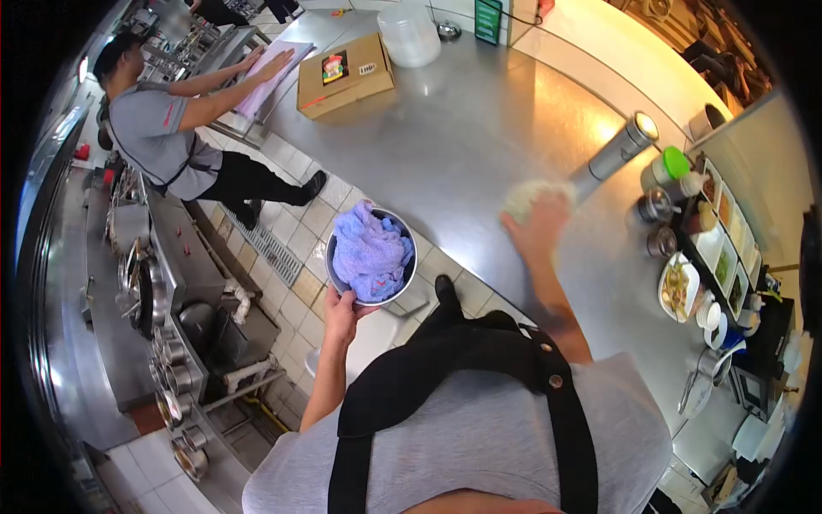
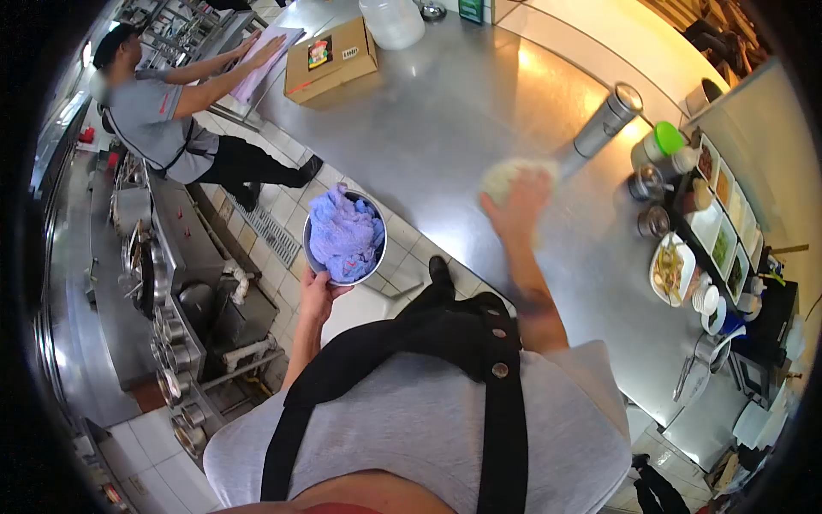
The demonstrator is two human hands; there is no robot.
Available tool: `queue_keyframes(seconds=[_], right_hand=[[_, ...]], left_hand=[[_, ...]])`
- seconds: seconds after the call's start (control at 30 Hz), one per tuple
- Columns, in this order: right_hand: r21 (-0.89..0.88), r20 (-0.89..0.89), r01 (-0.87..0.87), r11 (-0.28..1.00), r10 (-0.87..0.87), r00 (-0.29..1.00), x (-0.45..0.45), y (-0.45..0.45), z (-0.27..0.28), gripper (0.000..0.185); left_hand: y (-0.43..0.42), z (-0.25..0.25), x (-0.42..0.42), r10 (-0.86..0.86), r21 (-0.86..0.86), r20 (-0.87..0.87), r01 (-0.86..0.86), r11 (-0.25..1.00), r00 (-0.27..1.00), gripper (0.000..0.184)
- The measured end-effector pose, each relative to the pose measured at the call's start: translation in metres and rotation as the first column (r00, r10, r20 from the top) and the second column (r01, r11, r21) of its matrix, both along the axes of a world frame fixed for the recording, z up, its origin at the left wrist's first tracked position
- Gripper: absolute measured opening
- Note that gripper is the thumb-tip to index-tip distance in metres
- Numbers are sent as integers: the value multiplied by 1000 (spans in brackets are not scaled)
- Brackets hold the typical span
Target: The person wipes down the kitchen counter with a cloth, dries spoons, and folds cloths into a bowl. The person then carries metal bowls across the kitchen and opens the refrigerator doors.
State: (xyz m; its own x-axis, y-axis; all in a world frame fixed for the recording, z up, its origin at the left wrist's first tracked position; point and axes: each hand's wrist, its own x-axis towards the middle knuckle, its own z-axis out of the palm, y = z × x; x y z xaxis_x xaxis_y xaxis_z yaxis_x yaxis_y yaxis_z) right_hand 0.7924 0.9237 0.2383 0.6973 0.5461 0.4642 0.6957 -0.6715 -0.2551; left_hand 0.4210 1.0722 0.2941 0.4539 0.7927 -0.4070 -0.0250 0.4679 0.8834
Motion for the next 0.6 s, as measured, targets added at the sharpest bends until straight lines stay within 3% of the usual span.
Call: queue_keyframes(seconds=[0.1,0.2,0.27,0.37,0.5,0.6], right_hand=[[-148,-23,276,950,-283,959,3,-19,16,104],[-191,-69,332,924,-350,934,25,43,25,106],[-137,-33,113,984,-118,992,65,109,33,107],[-56,-26,-59,997,58,998,111,243,36,106],[37,-20,-149,988,150,989,137,373,30,89],[42,9,-195,980,194,981,171,376,25,73]], left_hand=[[48,7,15,-21,44,-6,21,999,1000,49],[78,18,25,-15,74,-52,19,997,999,48],[89,27,36,9,56,-51,-6,998,999,48],[104,24,59,66,12,-32,-66,998,997,50],[111,29,90,68,-15,-58,-69,997,996,47],[122,27,102,8,-65,-5,-8,998,1000,46]])
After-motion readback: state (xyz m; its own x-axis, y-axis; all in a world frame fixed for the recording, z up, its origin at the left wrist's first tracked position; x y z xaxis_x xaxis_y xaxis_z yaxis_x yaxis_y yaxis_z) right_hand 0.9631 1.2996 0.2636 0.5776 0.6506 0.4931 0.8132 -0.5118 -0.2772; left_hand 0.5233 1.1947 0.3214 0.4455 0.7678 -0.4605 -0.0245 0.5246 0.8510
